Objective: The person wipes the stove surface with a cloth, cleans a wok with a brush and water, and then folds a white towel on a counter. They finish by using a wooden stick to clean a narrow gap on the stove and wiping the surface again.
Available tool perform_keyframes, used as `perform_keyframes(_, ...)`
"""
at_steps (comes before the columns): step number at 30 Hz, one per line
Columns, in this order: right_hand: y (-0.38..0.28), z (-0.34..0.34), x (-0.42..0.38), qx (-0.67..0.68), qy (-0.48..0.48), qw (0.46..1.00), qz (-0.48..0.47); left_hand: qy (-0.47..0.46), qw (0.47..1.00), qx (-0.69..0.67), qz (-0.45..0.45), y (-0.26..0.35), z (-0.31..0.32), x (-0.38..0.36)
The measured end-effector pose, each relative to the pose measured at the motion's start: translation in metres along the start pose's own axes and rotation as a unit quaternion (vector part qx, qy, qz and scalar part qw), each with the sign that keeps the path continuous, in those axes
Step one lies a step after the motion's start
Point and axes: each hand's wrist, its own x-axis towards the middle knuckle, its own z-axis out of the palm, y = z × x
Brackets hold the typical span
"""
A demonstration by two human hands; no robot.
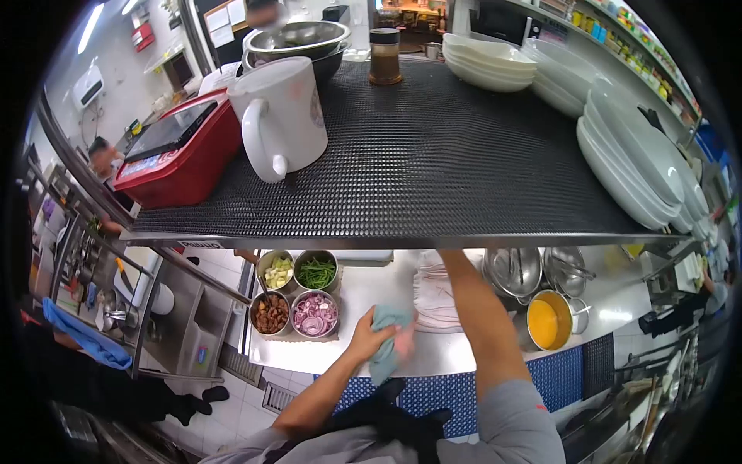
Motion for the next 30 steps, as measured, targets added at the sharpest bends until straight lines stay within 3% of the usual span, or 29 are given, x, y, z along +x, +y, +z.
perform_keyframes(4,0.02,-0.111,-0.078,0.178,0.138,0.973,0.058,0.0,0.998,-0.04,-0.044,-0.006,0.026,0.059)
perform_keyframes(6,0.035,-0.149,-0.157,0.316,0.187,0.924,0.105,0.094,0.955,0.281,-0.026,0.001,0.048,0.07)
perform_keyframes(7,0.042,-0.165,-0.2,0.388,0.214,0.887,0.126,0.137,0.891,0.433,-0.007,0.002,0.056,0.072)
perform_keyframes(9,0.057,-0.173,-0.275,0.426,0.241,0.843,0.222,0.116,0.872,0.435,0.192,-0.022,0.057,0.091)
perform_keyframes(10,0.059,-0.177,-0.344,0.43,0.278,0.807,0.295,0.11,0.87,0.422,0.231,-0.02,0.066,0.093)
perform_keyframes(11,0.082,-0.16,-0.401,0.359,0.217,0.835,0.358,0.039,0.899,0.363,0.242,-0.009,0.084,0.078)
perform_keyframes(12,0.075,-0.162,-0.542,0.268,0.193,0.795,0.509,-0.035,0.923,0.296,0.242,-0.001,0.111,0.067)
perform_keyframes(13,0.06,-0.17,-0.593,0.242,0.212,0.756,0.57,-0.107,0.94,0.229,0.231,0.008,0.131,0.046)
perform_keyframes(14,0.05,-0.178,-0.632,0.222,0.224,0.727,0.61,-0.142,0.92,0.222,0.29,0.0,0.155,0.039)
perform_keyframes(16,0.031,-0.178,-0.726,0.171,0.331,0.639,0.673,-0.289,0.925,0.173,0.177,-0.037,0.185,0.022)
perform_keyframes(18,-0.009,-0.219,-0.758,0.055,0.405,0.554,0.725,-0.394,0.898,0.164,0.109,-0.051,0.211,0.01)
perform_keyframes(20,-0.044,-0.244,-0.786,-0.105,0.443,0.532,0.713,-0.484,0.851,0.182,0.089,-0.049,0.257,-0.011)
perform_keyframes(23,-0.051,-0.219,-0.829,-0.322,0.418,0.465,0.711,-0.556,0.81,0.173,0.066,-0.053,0.322,-0.036)
perform_keyframes(26,-0.015,-0.155,-0.866,-0.337,0.146,0.448,0.815,-0.624,0.759,0.174,0.063,-0.066,0.379,-0.057)
perform_keyframes(27,0.009,-0.157,-0.857,-0.279,0.143,0.411,0.856,-0.636,0.744,0.191,0.073,-0.071,0.397,-0.067)
perform_keyframes(30,0.108,-0.188,-0.857,-0.265,0.149,0.438,0.846,-0.683,0.698,0.205,0.062,-0.085,0.464,-0.106)
